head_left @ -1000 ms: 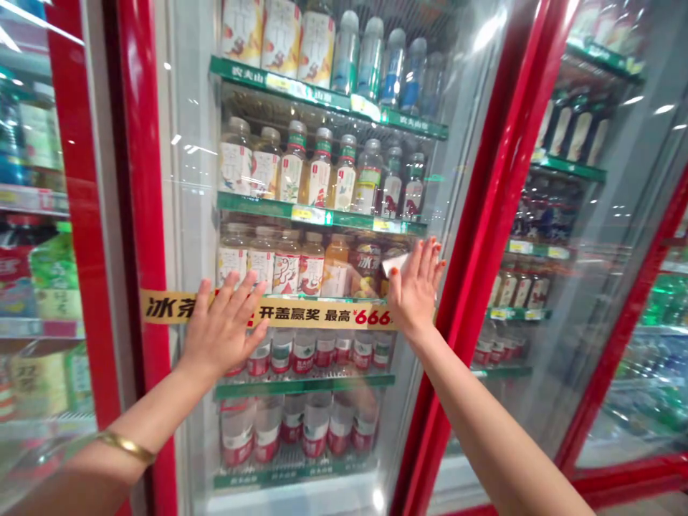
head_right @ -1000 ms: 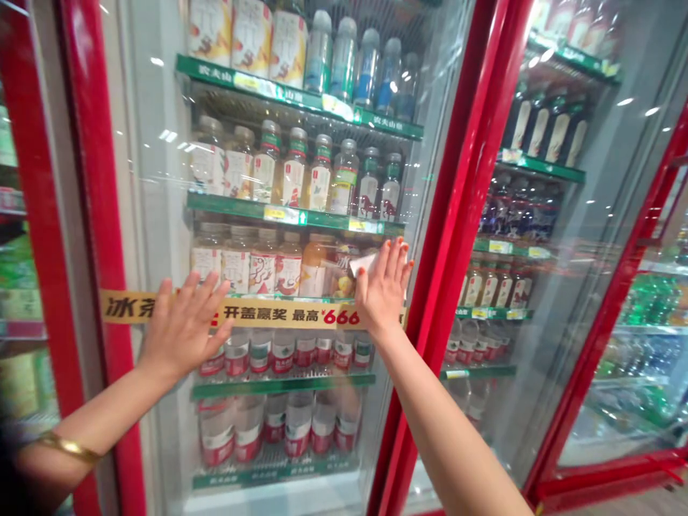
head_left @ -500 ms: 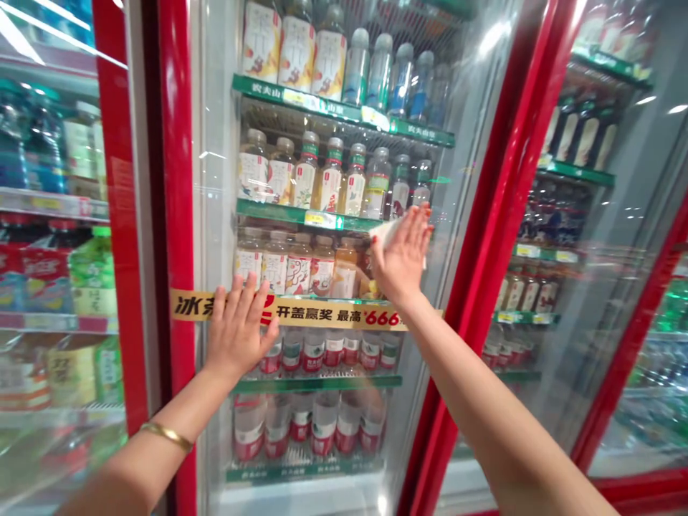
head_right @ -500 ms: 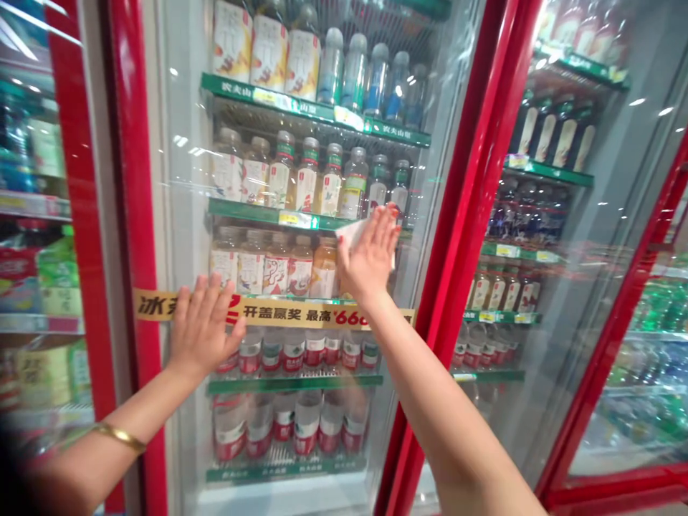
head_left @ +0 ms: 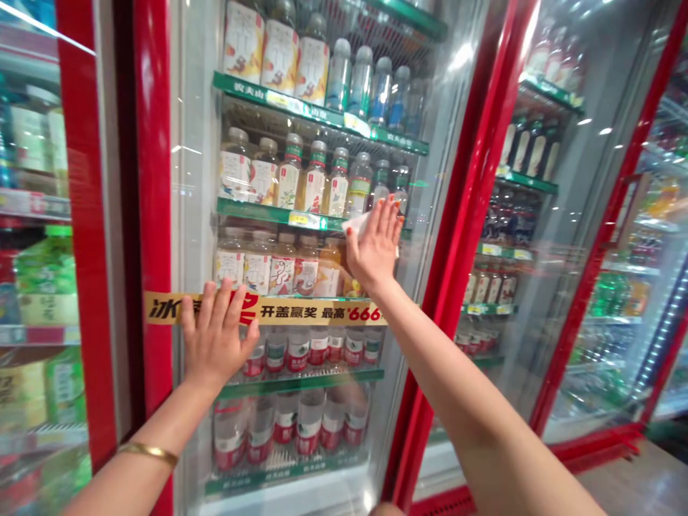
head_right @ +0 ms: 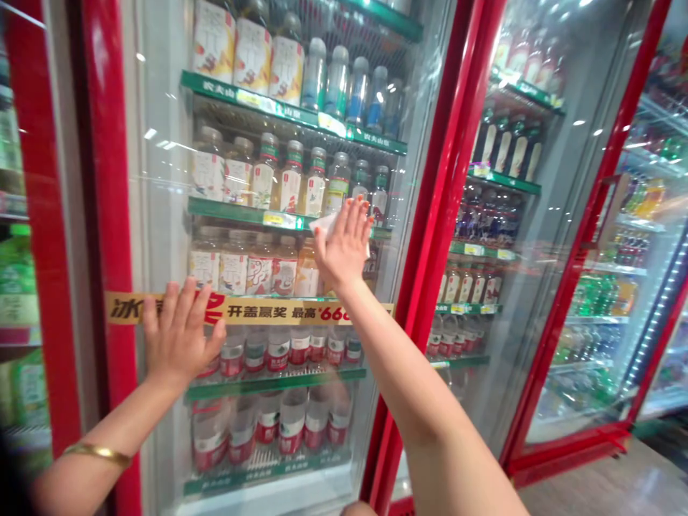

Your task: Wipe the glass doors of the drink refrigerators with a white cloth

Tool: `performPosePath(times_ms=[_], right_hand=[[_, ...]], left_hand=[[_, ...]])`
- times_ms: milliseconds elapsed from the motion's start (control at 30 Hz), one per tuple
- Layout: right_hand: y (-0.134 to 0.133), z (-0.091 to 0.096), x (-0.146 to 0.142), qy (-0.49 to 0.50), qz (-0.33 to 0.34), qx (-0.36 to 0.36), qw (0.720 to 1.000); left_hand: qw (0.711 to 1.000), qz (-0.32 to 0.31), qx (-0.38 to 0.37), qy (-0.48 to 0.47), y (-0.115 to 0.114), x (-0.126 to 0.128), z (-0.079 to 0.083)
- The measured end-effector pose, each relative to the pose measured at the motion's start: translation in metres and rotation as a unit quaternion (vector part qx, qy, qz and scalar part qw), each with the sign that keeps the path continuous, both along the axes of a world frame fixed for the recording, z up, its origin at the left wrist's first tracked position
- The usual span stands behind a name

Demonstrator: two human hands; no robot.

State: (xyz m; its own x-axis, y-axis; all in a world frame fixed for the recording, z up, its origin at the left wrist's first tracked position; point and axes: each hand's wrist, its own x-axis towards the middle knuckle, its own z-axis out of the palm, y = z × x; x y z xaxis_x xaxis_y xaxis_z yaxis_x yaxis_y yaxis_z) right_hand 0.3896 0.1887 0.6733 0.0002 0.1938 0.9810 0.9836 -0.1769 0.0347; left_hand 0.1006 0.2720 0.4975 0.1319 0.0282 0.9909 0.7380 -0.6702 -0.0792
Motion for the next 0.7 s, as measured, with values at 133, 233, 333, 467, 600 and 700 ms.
performPosePath(times_ms=[133, 233, 333, 467, 600, 700], right_hand=[[0.006, -0.043, -0.041, -0.296, 0.076, -0.117, 0.945], [-0.018, -0.078, -0.004, -0.425, 0.105, -0.215, 0.873], [-0.034, -0.06, 0.054, -0.25, 0.045, -0.134, 0.958], [-0.009, -0.037, 0.045, -0.002, -0.009, 0.016, 1.0], [-0.003, -0.114, -0.009, -0.262, 0.095, -0.069, 0.958], [-0.027, -0.177, 0.02, -0.343, 0.142, -0.094, 0.924]], left_hand=[[0.999, -0.026, -0.016, -0.012, 0.002, -0.001, -0.001], [0.999, -0.039, -0.016, -0.02, 0.003, 0.001, -0.002], [0.999, -0.026, -0.015, -0.011, 0.002, 0.001, -0.002], [1.0, 0.007, -0.016, 0.016, -0.001, -0.002, -0.001], [0.997, 0.014, -0.018, 0.08, -0.003, -0.006, -0.001], [0.993, 0.022, -0.009, 0.112, -0.004, -0.009, 0.0]])
